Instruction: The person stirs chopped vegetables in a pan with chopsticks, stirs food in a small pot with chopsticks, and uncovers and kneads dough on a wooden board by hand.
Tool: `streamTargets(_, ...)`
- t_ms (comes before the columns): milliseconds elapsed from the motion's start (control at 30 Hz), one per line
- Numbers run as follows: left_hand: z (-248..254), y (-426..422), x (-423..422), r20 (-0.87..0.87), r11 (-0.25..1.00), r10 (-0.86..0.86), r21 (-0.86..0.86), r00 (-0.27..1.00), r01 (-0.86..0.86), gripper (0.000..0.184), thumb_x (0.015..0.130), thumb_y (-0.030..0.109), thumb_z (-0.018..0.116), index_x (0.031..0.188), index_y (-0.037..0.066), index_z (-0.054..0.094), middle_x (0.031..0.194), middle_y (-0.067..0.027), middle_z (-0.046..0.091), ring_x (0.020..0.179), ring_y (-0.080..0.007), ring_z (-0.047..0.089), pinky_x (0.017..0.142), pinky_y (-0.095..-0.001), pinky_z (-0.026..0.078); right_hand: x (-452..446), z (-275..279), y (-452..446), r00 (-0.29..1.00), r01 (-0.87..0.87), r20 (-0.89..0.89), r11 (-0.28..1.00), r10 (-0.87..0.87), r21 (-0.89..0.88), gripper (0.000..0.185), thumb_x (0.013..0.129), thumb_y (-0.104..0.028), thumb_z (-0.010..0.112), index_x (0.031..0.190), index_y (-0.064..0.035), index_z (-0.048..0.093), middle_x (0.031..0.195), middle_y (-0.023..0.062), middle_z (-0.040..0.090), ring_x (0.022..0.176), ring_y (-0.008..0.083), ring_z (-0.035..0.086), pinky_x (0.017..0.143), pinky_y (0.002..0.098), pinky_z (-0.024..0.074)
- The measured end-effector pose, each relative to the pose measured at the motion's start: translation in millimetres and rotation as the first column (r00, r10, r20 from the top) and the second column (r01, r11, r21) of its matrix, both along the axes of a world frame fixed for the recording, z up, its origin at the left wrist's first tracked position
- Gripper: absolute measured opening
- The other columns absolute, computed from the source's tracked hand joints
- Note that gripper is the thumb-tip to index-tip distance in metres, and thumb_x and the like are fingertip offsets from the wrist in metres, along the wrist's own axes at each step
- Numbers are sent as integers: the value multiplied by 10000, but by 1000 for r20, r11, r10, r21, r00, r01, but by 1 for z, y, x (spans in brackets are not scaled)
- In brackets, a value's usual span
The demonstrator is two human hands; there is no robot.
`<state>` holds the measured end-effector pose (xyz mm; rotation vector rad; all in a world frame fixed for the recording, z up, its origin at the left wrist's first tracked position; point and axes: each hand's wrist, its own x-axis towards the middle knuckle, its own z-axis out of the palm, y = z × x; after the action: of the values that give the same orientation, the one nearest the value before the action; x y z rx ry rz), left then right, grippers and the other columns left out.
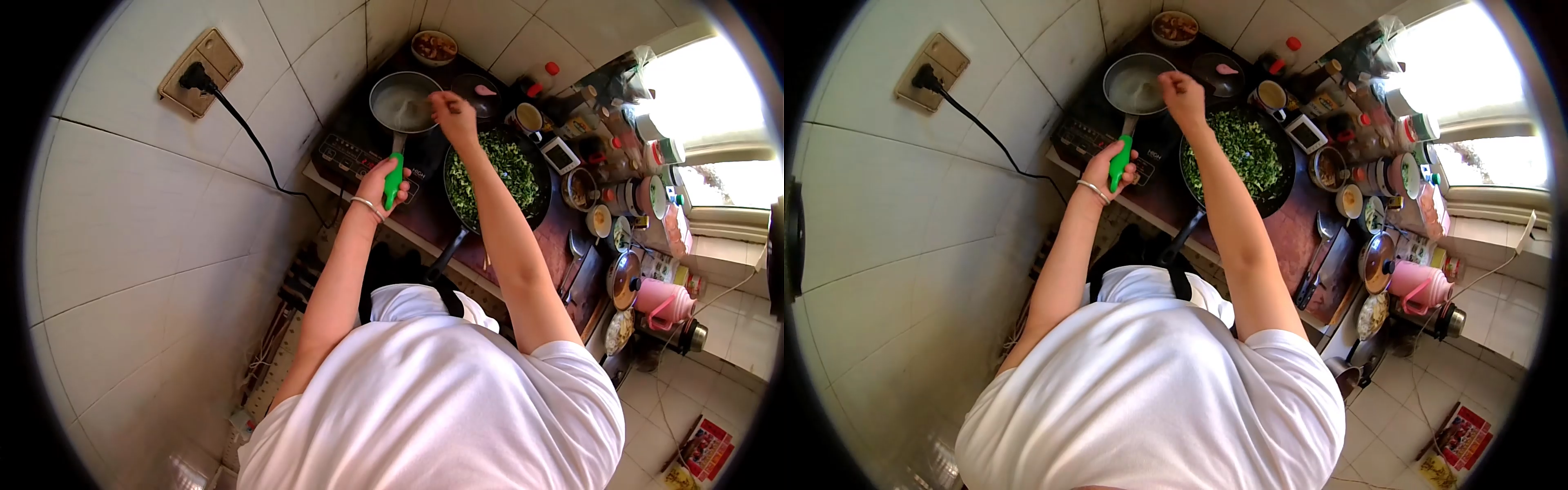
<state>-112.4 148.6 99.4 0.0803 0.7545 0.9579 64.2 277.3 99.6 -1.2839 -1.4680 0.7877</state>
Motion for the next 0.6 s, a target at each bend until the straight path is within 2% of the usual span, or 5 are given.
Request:
streamTargets(133, -1, 1, -1, -3, 1000, 3, -10, 1000, -3, 237, 929, 218, 559, 1083, 61, 469, 893, -112, 565, 615, -170, 530, 456, -261, 451, 2, 23, -5, 1000, -24, 7, 976, 26, -216, 215, 911, -166, 583, 918, 27, 676, 690, 51, 647, 579, 104, 605, 525, 241, 470)
streamTargets(200, -3, -2, -2, 5, 1000, 5, -17, 1000, -5, 235, 929, 217, 559, 1081, 62, 470, 893, -113, 565, 611, -172, 529, 454, -264, 451, 3, 34, -8, 998, 8, -62, 983, -19, -182, 206, 900, -156, 586, 892, 30, 674, 674, 53, 642, 568, 107, 606, 522, 244, 468)
streamTargets(333, -4, 0, 0, -2, 1000, 11, -20, 1000, -11, 225, 928, 215, 558, 1075, 68, 473, 890, -115, 566, 604, -176, 528, 451, -269, 451, 5, 18, -11, 972, 5, 235, 1000, -5, 3, 196, 892, -149, 589, 864, 27, 671, 662, 60, 634, 542, 108, 595, 512, 230, 466)
streamTargets(433, -6, 1, -1, 4, 1000, 5, -16, 1000, -5, 217, 928, 216, 558, 1064, 68, 477, 889, -114, 569, 605, -175, 528, 452, -268, 453, 2, 45, -14, 995, -45, -94, 983, 29, -177, 195, 900, -165, 587, 891, 9, 675, 669, 48, 629, 548, 114, 597, 506, 235, 452)
streamTargets(600, -5, 0, 0, 7, 1000, 13, -6, 1000, -13, 215, 924, 219, 565, 1046, 60, 488, 886, -109, 570, 606, -172, 529, 452, -260, 455, -4, 10, -8, 993, -97, -72, 995, 96, -11, 194, 903, -174, 597, 892, 2, 678, 715, 55, 646, 570, 95, 594, 523, 229, 465)
